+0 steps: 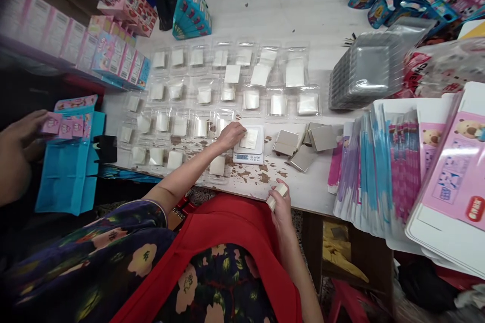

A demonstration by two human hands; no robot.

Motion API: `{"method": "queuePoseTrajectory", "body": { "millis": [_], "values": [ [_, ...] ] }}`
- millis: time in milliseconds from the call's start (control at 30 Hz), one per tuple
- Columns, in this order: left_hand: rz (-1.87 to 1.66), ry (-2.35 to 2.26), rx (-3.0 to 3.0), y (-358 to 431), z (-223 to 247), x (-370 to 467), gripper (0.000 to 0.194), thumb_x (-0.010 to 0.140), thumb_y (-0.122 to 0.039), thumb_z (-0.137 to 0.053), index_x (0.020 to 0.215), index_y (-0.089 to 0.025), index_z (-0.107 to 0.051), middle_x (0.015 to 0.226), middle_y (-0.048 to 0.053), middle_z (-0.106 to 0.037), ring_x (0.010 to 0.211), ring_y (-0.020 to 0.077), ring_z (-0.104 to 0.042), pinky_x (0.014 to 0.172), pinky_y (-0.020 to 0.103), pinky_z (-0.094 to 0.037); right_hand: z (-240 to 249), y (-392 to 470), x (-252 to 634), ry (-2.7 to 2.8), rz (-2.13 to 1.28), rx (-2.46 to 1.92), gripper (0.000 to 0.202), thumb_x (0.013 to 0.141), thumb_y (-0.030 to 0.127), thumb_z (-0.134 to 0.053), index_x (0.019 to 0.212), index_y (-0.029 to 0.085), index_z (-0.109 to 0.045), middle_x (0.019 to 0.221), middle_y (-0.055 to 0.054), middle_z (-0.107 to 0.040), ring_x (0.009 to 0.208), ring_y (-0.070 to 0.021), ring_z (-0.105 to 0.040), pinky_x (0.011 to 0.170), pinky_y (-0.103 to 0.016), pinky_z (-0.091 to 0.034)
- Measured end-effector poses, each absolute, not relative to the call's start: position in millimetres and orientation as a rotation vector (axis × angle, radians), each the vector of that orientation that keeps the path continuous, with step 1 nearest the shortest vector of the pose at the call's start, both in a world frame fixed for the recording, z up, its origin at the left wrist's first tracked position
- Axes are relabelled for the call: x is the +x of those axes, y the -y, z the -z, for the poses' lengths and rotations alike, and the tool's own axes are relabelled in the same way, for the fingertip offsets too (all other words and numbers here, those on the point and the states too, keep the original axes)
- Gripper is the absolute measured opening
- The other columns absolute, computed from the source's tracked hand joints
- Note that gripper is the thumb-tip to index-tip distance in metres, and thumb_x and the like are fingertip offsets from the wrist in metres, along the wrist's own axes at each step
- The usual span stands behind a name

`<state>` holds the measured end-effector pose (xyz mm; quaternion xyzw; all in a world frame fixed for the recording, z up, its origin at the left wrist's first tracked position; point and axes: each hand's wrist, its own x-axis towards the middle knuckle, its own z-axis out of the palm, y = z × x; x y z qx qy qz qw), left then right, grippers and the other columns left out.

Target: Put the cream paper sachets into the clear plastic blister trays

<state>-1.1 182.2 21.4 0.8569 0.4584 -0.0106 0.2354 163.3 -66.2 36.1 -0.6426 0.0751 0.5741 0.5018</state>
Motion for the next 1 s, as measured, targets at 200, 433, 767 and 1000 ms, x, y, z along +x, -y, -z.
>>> {"method": "queuePoseTrajectory", "body": {
  "millis": [200, 433, 767, 1000],
  "values": [
    [0.196, -0.85, 2.749, -158, -19, -4, 0.024, 0.088, -0.018, -0.047, 0.106, -0.013, -0.061, 0.11, 0.013, -0.06, 0.101, 0.0253, -0.052, 0.081, 0.038, -0.044, -32, 63, 162, -0.18, -1.391, -1.563, 0.056, 0.055, 0.017, -0.071, 0.109, 0.026, -0.059, 0.08, 0.006, -0.057, 0.055, -0.0072, -0.051, 0.046, -0.019, -0.044],
    [0.173, -0.868, 2.78, -148, -2, -5, 0.029, 0.09, -0.01, -0.036, 0.093, -0.01, -0.064, 0.104, 0.015, -0.063, 0.096, 0.0228, -0.054, 0.077, 0.036, -0.044, -29, 61, 159, -0.189, -1.405, -1.56, 0.057, 0.053, 0.016, -0.07, 0.108, 0.026, -0.059, 0.08, 0.006, -0.057, 0.056, -0.0073, -0.051, 0.047, -0.02, -0.044],
    [0.022, -0.989, 2.571, -154, -1, -6, 0.026, 0.088, -0.017, -0.045, 0.085, -0.012, -0.07, 0.104, 0.01, -0.067, 0.098, 0.0224, -0.054, 0.081, 0.036, -0.044, -24, 55, 156, -0.183, -1.406, -1.53, 0.056, 0.052, 0.015, -0.071, 0.106, 0.025, -0.06, 0.078, 0.006, -0.056, 0.057, -0.0087, -0.05, 0.046, -0.021, -0.045],
    [-0.028, -1.018, 2.48, -155, 0, -5, 0.024, 0.084, -0.017, -0.049, 0.079, -0.017, -0.072, 0.1, 0.008, -0.067, 0.095, 0.0219, -0.054, 0.08, 0.037, -0.044, -23, 42, 153, -0.185, -1.438, -1.466, 0.055, 0.052, 0.013, -0.071, 0.105, 0.025, -0.059, 0.077, 0.006, -0.058, 0.055, -0.0081, -0.05, 0.046, -0.02, -0.045]
  ]
}}
